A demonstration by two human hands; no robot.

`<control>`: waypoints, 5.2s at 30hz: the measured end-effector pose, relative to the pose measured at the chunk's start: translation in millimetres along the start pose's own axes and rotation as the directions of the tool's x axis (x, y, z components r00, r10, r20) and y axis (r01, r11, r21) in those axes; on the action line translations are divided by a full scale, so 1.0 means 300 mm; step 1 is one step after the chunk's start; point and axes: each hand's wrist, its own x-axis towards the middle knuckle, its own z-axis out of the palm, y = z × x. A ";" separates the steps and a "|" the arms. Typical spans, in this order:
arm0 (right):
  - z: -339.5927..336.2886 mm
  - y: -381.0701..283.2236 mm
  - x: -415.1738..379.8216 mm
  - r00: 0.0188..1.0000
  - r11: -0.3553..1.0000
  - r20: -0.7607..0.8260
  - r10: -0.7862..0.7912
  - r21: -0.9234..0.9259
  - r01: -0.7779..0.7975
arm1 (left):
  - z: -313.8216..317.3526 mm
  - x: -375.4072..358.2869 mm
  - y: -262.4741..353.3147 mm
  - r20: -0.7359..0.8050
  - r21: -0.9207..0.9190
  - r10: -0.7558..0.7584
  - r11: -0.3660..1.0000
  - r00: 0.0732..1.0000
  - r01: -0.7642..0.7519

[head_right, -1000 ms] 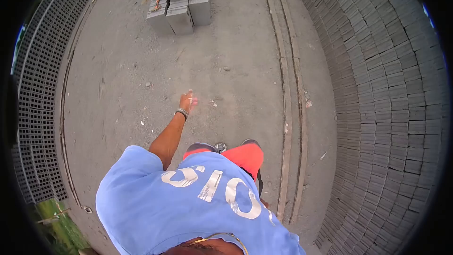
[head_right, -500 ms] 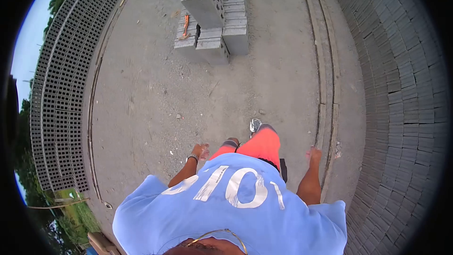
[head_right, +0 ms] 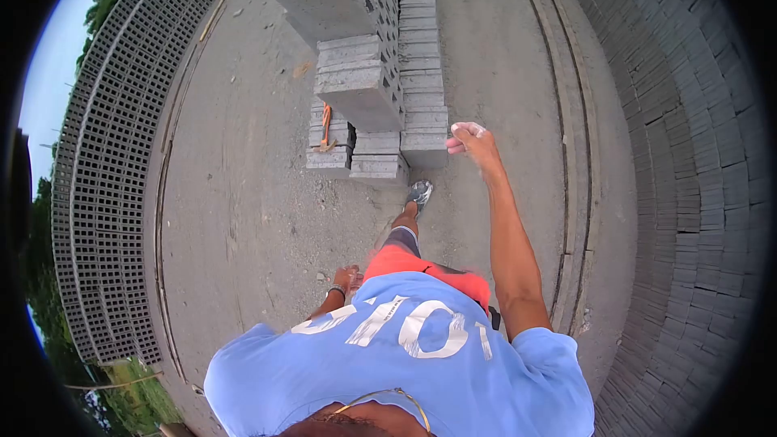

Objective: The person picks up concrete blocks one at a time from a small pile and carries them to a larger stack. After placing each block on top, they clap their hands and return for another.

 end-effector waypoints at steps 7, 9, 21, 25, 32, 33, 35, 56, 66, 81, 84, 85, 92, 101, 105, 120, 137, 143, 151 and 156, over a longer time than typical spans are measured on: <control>0.306 -0.726 0.497 0.979 0.976 -0.010 -0.205 0.079 0.205 | -0.252 0.222 1.117 -0.283 -0.208 0.539 0.773 0.793 -0.600; 0.376 -0.954 0.652 0.938 0.939 -0.038 -0.345 0.000 0.345 | -0.332 0.011 1.560 -0.348 -0.306 0.644 0.608 0.681 -0.732; 0.643 -1.234 1.172 0.881 0.861 0.071 -0.468 0.261 0.436 | -0.430 -0.324 2.721 -0.321 -0.491 0.902 0.103 0.289 -0.865; 0.551 -1.155 1.173 0.855 0.766 -0.001 -0.519 0.442 0.466 | -0.359 -0.373 2.717 -0.366 -0.521 0.901 0.009 0.233 -0.854; 0.254 -1.039 0.590 0.896 0.452 -0.373 -0.240 0.774 0.444 | 0.031 -0.729 2.537 0.007 -0.234 0.995 -0.099 -0.103 -0.967; 0.181 -0.953 0.544 0.890 0.535 -0.408 -0.203 0.715 0.450 | 0.095 -0.784 2.491 0.075 -0.217 0.988 -0.114 -0.133 -0.970; 0.075 -0.814 0.402 0.873 0.607 -0.475 -0.107 0.665 0.436 | 0.200 -0.811 2.411 0.313 -0.208 0.931 -0.125 -0.187 -0.970; 0.250 0.697 -1.252 0.113 0.402 -0.457 0.882 0.857 0.323 | 0.924 -0.345 0.562 0.921 0.230 -0.386 0.439 0.048 -0.869; 0.770 1.168 -1.433 -0.204 0.396 -0.354 0.913 0.889 0.231 | 0.794 -0.103 1.550 0.818 0.145 -0.007 -0.965 0.576 -0.218; 1.118 1.011 -1.462 -0.203 0.277 -0.331 0.922 0.927 -0.252 | 0.490 0.021 1.841 0.649 -0.104 -0.162 -0.987 0.743 -0.125; 1.183 0.925 -1.404 -0.046 0.304 -0.322 0.946 0.925 -0.227 | 0.453 -0.065 1.795 0.696 -0.125 -0.244 -0.967 0.675 -0.221; 1.176 0.917 -1.392 -0.023 0.338 -0.348 0.937 0.923 -0.185 | 0.483 -0.106 1.775 0.724 -0.120 -0.264 -0.958 0.638 -0.259; 1.275 0.996 -1.280 -0.005 0.316 -0.330 0.944 0.908 -0.274 | 0.803 -0.286 1.442 0.723 -0.220 -0.377 -0.920 0.579 -0.324; 1.016 1.246 -1.571 -0.184 0.074 -0.093 0.979 0.991 -0.107 | 1.441 -0.430 0.659 0.665 -0.452 -0.435 -0.882 0.608 -0.137; 0.882 1.351 -1.776 -0.211 0.000 0.004 0.977 1.000 0.018 | 1.667 -0.581 0.292 0.684 -0.469 -0.430 -0.878 0.589 -0.095; 0.589 1.815 -2.573 -0.213 -0.074 0.091 0.973 0.993 0.088 | 2.323 -1.212 -1.022 0.744 -0.464 -0.518 -0.855 0.422 -0.233; 0.155 2.113 -3.786 -0.200 0.039 -0.077 0.977 0.981 -0.190 | 2.643 -1.745 -2.175 0.650 -0.487 -0.521 -0.844 0.553 -0.223; 0.028 2.289 -4.131 -0.197 0.310 -0.302 0.933 0.951 0.014 | 2.872 -1.986 -2.452 0.695 -0.424 -0.497 -0.867 0.520 -0.262; -0.410 2.270 -4.521 -0.227 0.233 -0.344 0.911 0.884 -0.404 | 3.169 -2.127 -2.685 0.684 -0.385 -0.466 -0.884 0.562 -0.264; -0.808 2.268 -4.714 -0.180 0.017 -0.105 0.978 0.901 -0.434 | 3.452 -2.092 -2.844 0.673 -0.394 -0.428 -0.898 0.603 -0.198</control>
